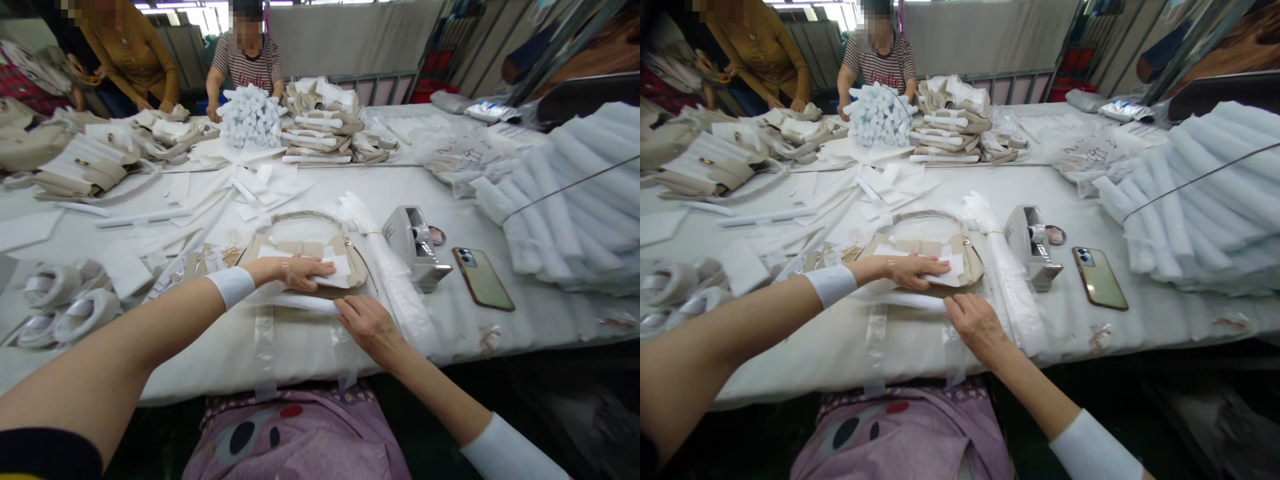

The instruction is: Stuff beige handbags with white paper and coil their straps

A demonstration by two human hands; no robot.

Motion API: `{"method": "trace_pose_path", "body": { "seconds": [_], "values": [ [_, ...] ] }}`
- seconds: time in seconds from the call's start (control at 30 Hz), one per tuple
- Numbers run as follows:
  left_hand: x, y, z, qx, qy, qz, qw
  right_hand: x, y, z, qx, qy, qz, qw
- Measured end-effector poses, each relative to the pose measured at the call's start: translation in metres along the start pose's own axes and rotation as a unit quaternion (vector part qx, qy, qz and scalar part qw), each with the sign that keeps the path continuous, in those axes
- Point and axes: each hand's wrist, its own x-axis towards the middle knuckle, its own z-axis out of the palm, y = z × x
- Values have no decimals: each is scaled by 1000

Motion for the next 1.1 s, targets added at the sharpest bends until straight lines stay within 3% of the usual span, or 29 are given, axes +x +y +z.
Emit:
{"method": "trace_pose_path", "body": {
  "seconds": [0.13,0.37,0.67,0.9,1.0,1.1],
  "values": [
    [3,-4,0,6,-2,8,1000,8,14,10,-42,33,-17,998],
    [3,-6,3,12,3,15,1000,11,6,29,-43,113,21,992],
    [0,9,-3,11,-15,-25,1000,19,2,39,-67,132,2,989],
    [-6,24,20,90,53,-49,993,12,11,41,-50,159,7,986],
    [-6,21,27,92,54,-49,993,-5,29,29,-20,194,82,977],
    [-5,20,29,105,54,-50,992,-17,47,20,-20,166,148,975]
  ]
}}
